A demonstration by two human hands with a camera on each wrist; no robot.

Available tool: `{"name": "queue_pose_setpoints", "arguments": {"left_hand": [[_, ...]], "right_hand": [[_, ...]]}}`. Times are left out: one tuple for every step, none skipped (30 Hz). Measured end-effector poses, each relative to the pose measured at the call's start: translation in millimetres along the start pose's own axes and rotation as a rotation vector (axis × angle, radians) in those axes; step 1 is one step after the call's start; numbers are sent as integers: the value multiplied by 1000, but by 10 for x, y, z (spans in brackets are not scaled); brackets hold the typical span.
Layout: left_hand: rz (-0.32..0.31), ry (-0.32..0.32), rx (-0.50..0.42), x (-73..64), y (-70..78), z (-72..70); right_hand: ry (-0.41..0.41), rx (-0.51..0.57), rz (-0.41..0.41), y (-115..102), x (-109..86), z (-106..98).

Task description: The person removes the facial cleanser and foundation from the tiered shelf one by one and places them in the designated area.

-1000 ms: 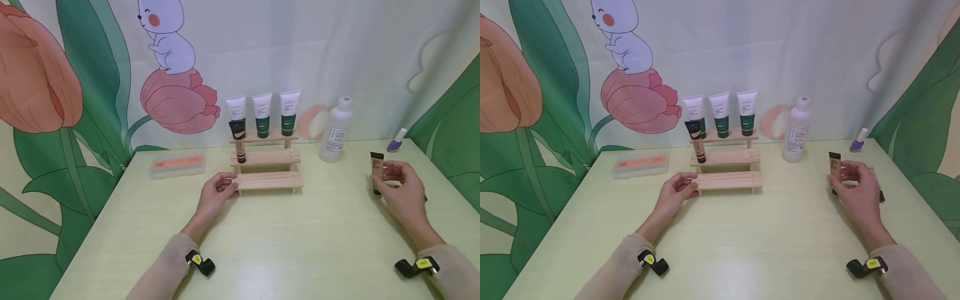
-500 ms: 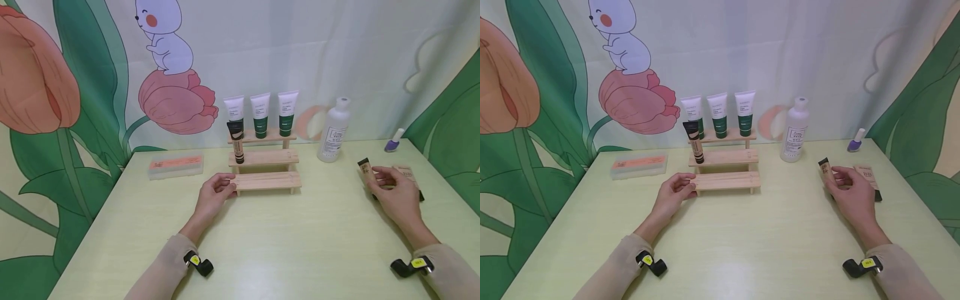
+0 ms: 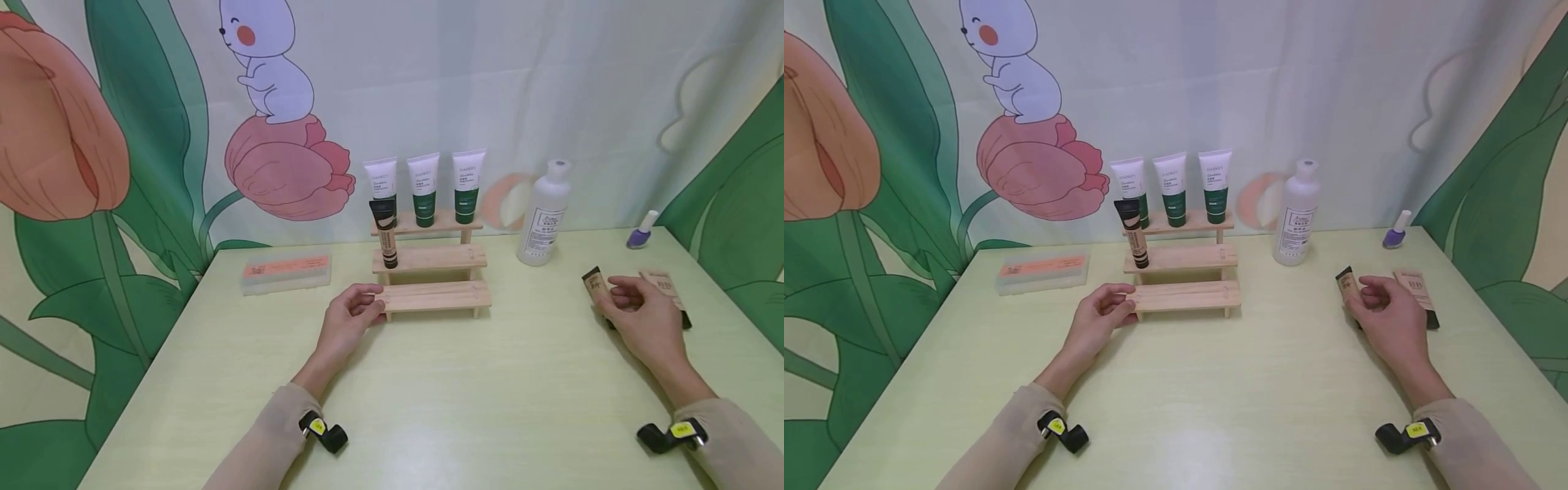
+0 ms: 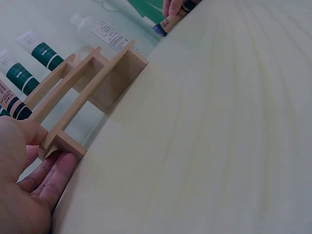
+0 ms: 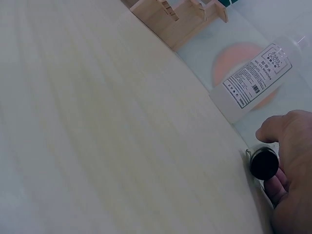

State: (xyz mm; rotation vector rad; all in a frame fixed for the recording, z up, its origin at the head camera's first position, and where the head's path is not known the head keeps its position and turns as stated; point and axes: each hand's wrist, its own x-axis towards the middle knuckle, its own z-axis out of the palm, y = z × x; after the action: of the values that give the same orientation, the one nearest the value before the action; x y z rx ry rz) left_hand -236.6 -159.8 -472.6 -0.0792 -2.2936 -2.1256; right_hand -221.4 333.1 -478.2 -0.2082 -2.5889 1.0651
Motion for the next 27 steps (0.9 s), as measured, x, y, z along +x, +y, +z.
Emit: {"name": "queue_pose_setpoints", "arguments": {"left_hand": [[-1,1,0,1,-1,0],[-1,1,-2,2,-2,1],[-1,2,-3,6,-4,1],[0,2,-3,9,-5,1],[0,3,-4,12,-6,1],[1,4,-2,13,-4,2],[1,5,0,14,-3,2],[0,6,2,15,-3,3],[-2,7,5,15,-4,5],[-4,7,8,13,-3,5],[-5,7,11,12,-3,6],[-5,8,13,10,-1,6],[-4,8,14,10,1,4],[-2,8,14,9,5,2],[-1,9,15,8,9,1],[1,8,14,10,13,-2],[3,9,13,11,15,-4],[3,8,11,13,15,-6],[3,8,7,13,13,-9],[1,8,7,15,9,-11],[-2,8,7,17,2,-12],[-5,7,4,19,-5,-14],[-6,6,3,20,-11,-13],[-8,5,1,19,-16,-12],[-10,5,-2,17,-19,-10],[-13,5,0,16,-24,-11],[-13,5,1,12,-27,-12]], "right_hand": [[1,-1,1,-4,-4,0],[5,-3,0,-9,-6,0],[12,-6,-4,-14,-8,-1],[21,-7,-7,-18,-10,-1],[33,-8,-14,-22,-12,-2],[48,-12,-23,-26,-13,-3],[62,-13,-29,-31,-15,-3],[76,-13,-36,-34,-17,-4],[87,-14,-40,-37,-19,-6],[96,-7,-40,-41,-22,-9],[106,2,-39,-45,-24,-11],[114,12,-33,-51,-25,-13],[122,35,-25,-61,-22,-16],[132,57,-20,-71,-18,-18],[143,84,-15,-84,-14,-20],[159,121,-17,-97,-9,-20],[174,154,-23,-112,-5,-19],[187,181,-31,-128,-2,-19],[199,214,-41,-148,-1,-18],[208,240,-54,-172,-4,-14],[216,267,-65,-198,-6,-8],[220,287,-75,-229,-10,-4],[222,300,-80,-266,-15,2],[219,322,-85,-310,-18,11],[215,346,-91,-362,-21,23],[214,367,-103,-420,-25,38],[210,394,-119,-482,-25,57]]}}
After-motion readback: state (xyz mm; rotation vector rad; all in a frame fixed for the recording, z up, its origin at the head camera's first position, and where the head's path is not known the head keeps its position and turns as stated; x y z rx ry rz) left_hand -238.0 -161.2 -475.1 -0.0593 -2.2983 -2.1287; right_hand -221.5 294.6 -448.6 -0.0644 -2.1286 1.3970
